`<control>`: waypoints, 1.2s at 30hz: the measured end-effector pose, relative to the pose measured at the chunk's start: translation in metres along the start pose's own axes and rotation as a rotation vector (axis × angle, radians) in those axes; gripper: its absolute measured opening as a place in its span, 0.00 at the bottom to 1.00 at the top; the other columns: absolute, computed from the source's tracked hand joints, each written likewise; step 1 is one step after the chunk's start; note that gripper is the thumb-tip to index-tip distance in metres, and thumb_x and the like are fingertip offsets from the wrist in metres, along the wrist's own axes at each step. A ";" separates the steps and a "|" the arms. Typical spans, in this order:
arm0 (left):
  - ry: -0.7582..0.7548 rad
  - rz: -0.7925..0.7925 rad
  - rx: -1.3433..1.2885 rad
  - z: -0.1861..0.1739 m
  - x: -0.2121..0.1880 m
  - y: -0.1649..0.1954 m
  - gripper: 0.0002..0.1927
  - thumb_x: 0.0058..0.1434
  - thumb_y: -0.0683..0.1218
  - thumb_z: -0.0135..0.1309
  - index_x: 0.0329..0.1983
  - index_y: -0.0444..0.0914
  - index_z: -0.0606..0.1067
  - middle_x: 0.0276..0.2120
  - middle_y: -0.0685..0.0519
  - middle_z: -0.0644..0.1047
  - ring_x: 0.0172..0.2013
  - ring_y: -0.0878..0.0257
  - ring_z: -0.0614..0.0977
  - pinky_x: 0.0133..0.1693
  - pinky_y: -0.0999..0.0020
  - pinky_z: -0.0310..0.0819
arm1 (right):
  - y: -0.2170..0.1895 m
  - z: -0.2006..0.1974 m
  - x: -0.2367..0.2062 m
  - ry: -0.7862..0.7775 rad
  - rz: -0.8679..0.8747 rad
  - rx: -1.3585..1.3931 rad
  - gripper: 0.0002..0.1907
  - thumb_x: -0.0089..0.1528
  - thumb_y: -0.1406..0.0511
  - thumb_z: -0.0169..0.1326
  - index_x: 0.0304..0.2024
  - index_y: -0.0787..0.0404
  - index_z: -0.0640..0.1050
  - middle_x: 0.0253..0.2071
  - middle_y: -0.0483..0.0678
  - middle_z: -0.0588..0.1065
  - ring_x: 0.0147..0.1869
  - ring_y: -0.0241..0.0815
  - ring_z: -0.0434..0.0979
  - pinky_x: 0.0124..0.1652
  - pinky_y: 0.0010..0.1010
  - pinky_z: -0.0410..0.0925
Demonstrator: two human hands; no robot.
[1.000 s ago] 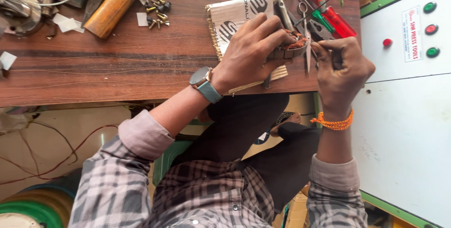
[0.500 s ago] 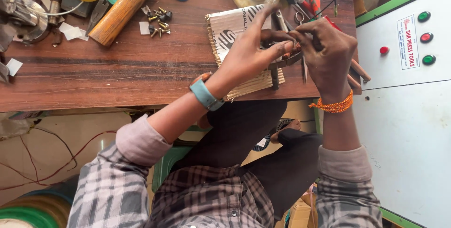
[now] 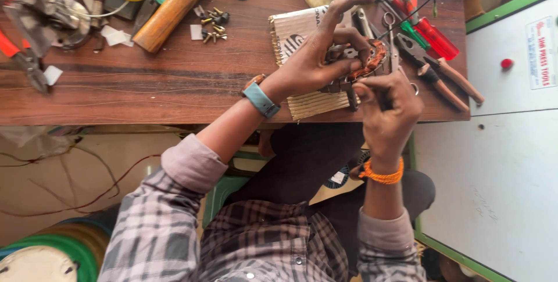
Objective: The person sits at a workbench holding a small electric motor armature with copper windings and works on it by hand, pulling and adjusting wire from the winding slots while turning the armature to reach different sides. They continue manipulating the windings and repositioning the armature on a notepad on the bench.
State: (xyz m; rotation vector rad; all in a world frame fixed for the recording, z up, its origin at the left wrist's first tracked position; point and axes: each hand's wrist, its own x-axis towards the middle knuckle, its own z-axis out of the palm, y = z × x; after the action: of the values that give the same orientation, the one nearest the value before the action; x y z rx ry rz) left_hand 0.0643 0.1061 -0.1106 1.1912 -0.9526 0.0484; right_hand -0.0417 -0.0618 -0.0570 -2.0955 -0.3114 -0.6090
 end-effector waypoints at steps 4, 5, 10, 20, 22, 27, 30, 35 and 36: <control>-0.024 -0.046 -0.044 0.006 -0.002 0.004 0.43 0.71 0.37 0.60 0.77 0.46 0.45 0.44 0.52 0.81 0.49 0.65 0.85 0.58 0.67 0.82 | -0.001 0.016 -0.031 0.091 0.087 0.131 0.10 0.67 0.66 0.66 0.39 0.65 0.78 0.34 0.41 0.70 0.36 0.27 0.66 0.37 0.22 0.60; -0.024 -0.061 -0.063 0.009 -0.003 0.006 0.42 0.70 0.37 0.60 0.77 0.46 0.46 0.42 0.52 0.81 0.48 0.65 0.85 0.55 0.67 0.83 | -0.001 0.016 -0.037 0.107 0.102 0.147 0.10 0.67 0.66 0.65 0.38 0.65 0.78 0.33 0.41 0.70 0.34 0.27 0.64 0.35 0.22 0.59; 0.001 -0.143 -0.069 0.022 -0.011 0.011 0.41 0.70 0.39 0.61 0.75 0.44 0.48 0.44 0.51 0.81 0.47 0.64 0.84 0.51 0.68 0.80 | 0.006 0.004 -0.053 0.153 0.189 0.289 0.11 0.69 0.66 0.63 0.39 0.65 0.75 0.33 0.38 0.72 0.36 0.25 0.65 0.36 0.19 0.60; 0.104 -0.145 0.388 0.056 -0.018 0.049 0.29 0.61 0.45 0.65 0.64 0.42 0.67 0.45 0.53 0.80 0.48 0.62 0.83 0.48 0.62 0.74 | 0.023 -0.001 -0.072 0.166 0.374 0.316 0.11 0.69 0.66 0.60 0.36 0.64 0.73 0.26 0.35 0.62 0.29 0.23 0.55 0.29 0.21 0.51; 0.156 -0.096 0.685 0.076 -0.021 0.058 0.32 0.58 0.48 0.69 0.63 0.41 0.68 0.44 0.54 0.77 0.48 0.60 0.78 0.52 0.61 0.73 | 0.023 0.002 -0.071 0.214 0.373 0.322 0.11 0.70 0.66 0.58 0.37 0.64 0.73 0.27 0.35 0.64 0.30 0.23 0.57 0.29 0.20 0.52; 0.376 -0.009 0.997 0.119 -0.019 0.054 0.37 0.56 0.45 0.69 0.68 0.43 0.66 0.54 0.52 0.76 0.53 0.57 0.74 0.58 0.62 0.71 | 0.024 -0.001 -0.073 0.344 0.278 0.388 0.09 0.72 0.66 0.56 0.40 0.66 0.73 0.35 0.39 0.73 0.38 0.25 0.69 0.38 0.20 0.64; 0.442 -0.051 0.942 0.131 -0.017 0.043 0.42 0.56 0.45 0.70 0.71 0.43 0.64 0.52 0.55 0.77 0.51 0.59 0.75 0.57 0.62 0.73 | 0.032 -0.015 -0.079 0.371 0.308 0.387 0.09 0.73 0.66 0.55 0.40 0.66 0.72 0.35 0.40 0.73 0.38 0.26 0.69 0.39 0.21 0.63; 0.539 -0.154 0.830 0.144 -0.015 0.030 0.43 0.54 0.44 0.71 0.72 0.46 0.65 0.48 0.59 0.80 0.46 0.64 0.77 0.51 0.68 0.75 | 0.045 -0.030 -0.085 0.353 0.320 0.435 0.10 0.74 0.66 0.56 0.41 0.66 0.72 0.35 0.39 0.71 0.39 0.25 0.67 0.39 0.20 0.62; 0.525 -0.152 0.820 0.145 -0.015 0.028 0.43 0.54 0.44 0.72 0.72 0.47 0.65 0.47 0.59 0.80 0.47 0.63 0.77 0.52 0.67 0.75 | 0.047 -0.031 -0.087 0.352 0.337 0.403 0.11 0.73 0.66 0.57 0.40 0.66 0.72 0.33 0.39 0.69 0.37 0.25 0.65 0.38 0.21 0.60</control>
State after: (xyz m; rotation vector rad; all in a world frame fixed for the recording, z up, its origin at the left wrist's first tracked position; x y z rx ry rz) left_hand -0.0461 0.0086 -0.0923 1.8721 -0.3571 0.6494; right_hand -0.1045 -0.1130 -0.1221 -1.5722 0.1133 -0.6360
